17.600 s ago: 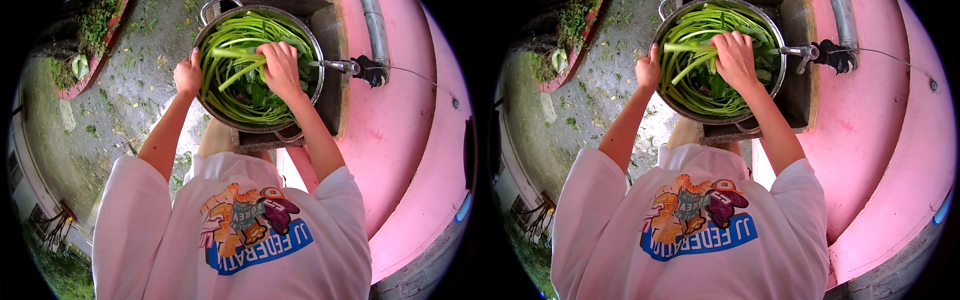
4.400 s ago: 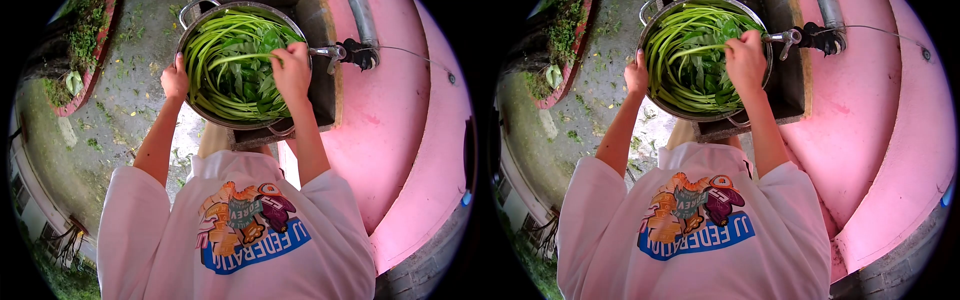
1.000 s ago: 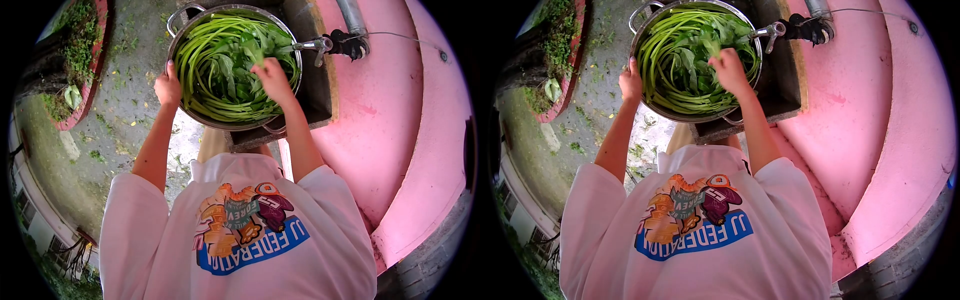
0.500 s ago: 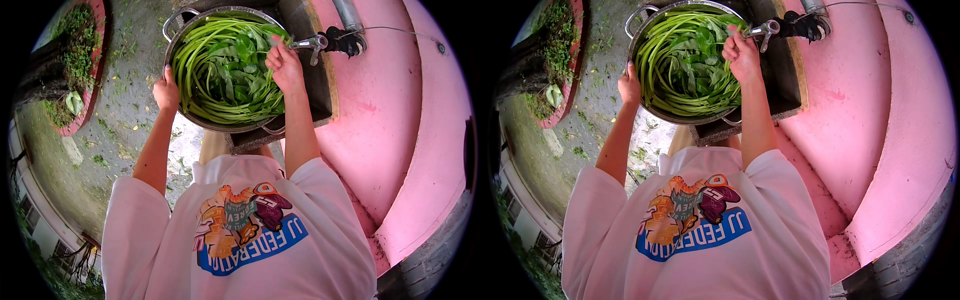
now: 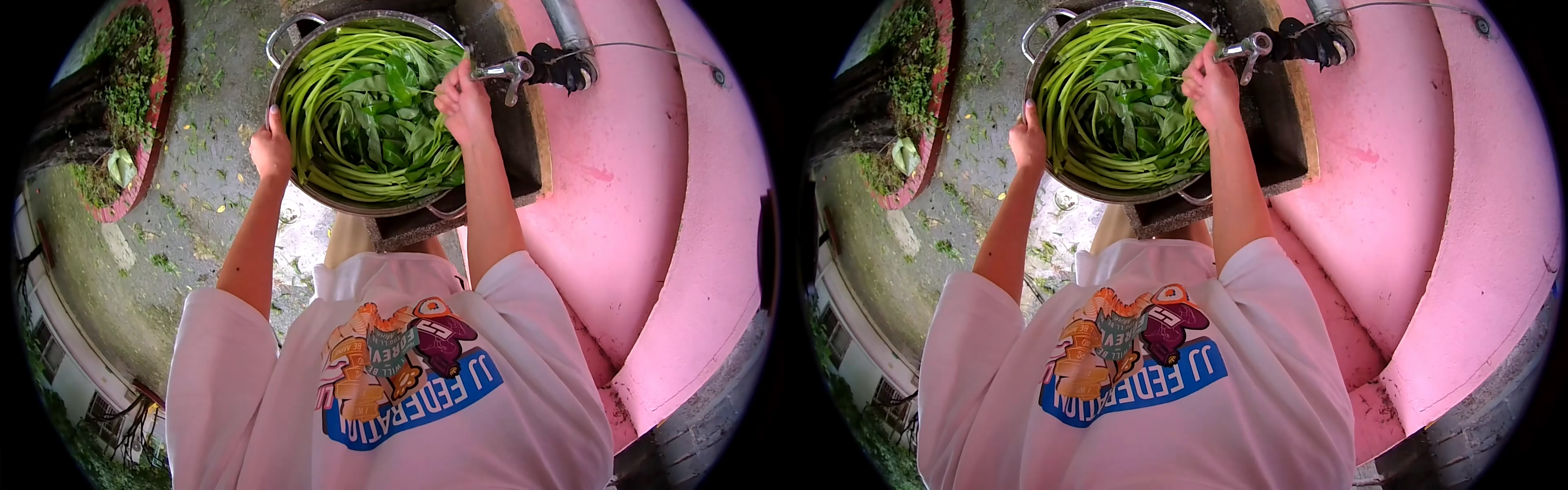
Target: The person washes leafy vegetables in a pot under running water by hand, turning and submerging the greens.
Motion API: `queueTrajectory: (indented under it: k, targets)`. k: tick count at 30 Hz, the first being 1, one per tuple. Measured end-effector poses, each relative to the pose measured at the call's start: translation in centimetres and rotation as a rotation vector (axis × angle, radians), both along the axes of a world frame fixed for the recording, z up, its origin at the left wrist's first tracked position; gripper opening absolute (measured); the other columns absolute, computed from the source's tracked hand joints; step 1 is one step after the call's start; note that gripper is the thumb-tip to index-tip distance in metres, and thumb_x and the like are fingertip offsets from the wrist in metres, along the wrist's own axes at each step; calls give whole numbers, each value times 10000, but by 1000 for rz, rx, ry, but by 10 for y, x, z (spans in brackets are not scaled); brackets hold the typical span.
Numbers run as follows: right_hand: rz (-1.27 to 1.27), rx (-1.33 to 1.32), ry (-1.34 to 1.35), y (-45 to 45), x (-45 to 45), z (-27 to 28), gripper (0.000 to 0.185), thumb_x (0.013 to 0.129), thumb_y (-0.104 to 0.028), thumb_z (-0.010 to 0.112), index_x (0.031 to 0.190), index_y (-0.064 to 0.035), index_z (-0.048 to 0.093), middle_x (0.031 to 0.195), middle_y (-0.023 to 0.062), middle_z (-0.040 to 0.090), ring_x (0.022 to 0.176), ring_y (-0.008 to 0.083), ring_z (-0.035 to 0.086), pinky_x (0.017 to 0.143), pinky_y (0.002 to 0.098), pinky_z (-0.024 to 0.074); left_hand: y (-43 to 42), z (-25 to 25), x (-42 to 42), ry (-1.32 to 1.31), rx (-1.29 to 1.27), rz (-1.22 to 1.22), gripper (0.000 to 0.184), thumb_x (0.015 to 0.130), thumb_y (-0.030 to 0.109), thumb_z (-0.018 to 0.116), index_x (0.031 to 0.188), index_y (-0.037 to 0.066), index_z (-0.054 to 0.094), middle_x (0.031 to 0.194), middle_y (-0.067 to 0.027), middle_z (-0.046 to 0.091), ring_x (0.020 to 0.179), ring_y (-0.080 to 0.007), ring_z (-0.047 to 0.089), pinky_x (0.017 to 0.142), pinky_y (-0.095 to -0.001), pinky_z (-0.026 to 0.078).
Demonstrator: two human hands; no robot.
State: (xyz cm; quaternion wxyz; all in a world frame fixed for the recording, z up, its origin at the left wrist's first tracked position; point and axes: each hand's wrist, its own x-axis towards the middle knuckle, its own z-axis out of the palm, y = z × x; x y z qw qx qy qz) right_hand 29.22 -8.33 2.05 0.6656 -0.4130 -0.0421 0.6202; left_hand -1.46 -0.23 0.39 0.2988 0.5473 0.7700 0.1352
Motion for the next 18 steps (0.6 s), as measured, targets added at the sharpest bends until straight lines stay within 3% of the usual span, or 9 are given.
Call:
queueTrajectory:
  k: [6, 8, 9, 10, 12, 14, 18]
  targets:
    - [146, -118, -279, -9, -29, 24, 225, 934, -239, 535, 873, -26, 575, 715, -1, 507, 578, 90, 431, 544, 222, 364, 0, 4, 3, 11, -32, 45, 723, 878, 623, 416, 868, -58, 658, 824, -291, 625, 844, -451, 599, 787, -483, 450]
    - [339, -70, -727, -17, -39, 48, 237, 921, -237, 549, 925, -6, 600, 750, 26, 526, 639, 133, 501, 624, 261, 427, 0, 6, 4, 35, -35, 37, 730, 873, 632, 415, 859, -56, 658, 821, -290, 625, 849, -454, 598, 790, -487, 449]
    - [411, -40, -1155, -22, -34, 59, 244, 910, -239, 557, 930, -1, 609, 752, 66, 549, 715, 155, 554, 684, 302, 452, 0, 5, 3, 34, -36, 46, 730, 873, 632, 415, 859, -56, 658, 821, -290, 625, 849, -454, 598, 790, -487, 449]
    - [419, -36, -1156, -26, -30, 78, 244, 910, -239, 557, 930, -1, 609, 752, 66, 549, 715, 155, 554, 684, 302, 452, 0, 2, 2, 36, -26, 36, 733, 873, 634, 413, 856, -56, 658, 821, -290, 625, 851, -455, 597, 792, -488, 449]
    - [397, -164, -1688, -29, -25, 127, 207, 893, -211, 582, 929, -10, 611, 762, 107, 570, 703, 142, 570, 650, 295, 453, 0, 2, 0, 38, -19, 34, 735, 872, 636, 410, 853, -55, 658, 820, -290, 625, 853, -456, 597, 794, -490, 449]
    - [321, -203, -1213, -25, -23, 154, 189, 882, -170, 599, 932, 12, 610, 828, 111, 593, 647, 142, 573, 599, 286, 452, 0, 8, 3, 41, -36, 10, 726, 877, 631, 404, 863, -48, 661, 836, -288, 627, 862, -455, 597, 800, -488, 450]
    - [90, 32, -1202, -28, -31, 125, 196, 871, -145, 609, 965, 27, 600, 780, 120, 591, 631, 184, 591, 593, 292, 458, -1, 12, 6, 25, -46, 26, 716, 881, 626, 398, 864, -37, 667, 851, -285, 629, 868, -453, 596, 806, -487, 450]
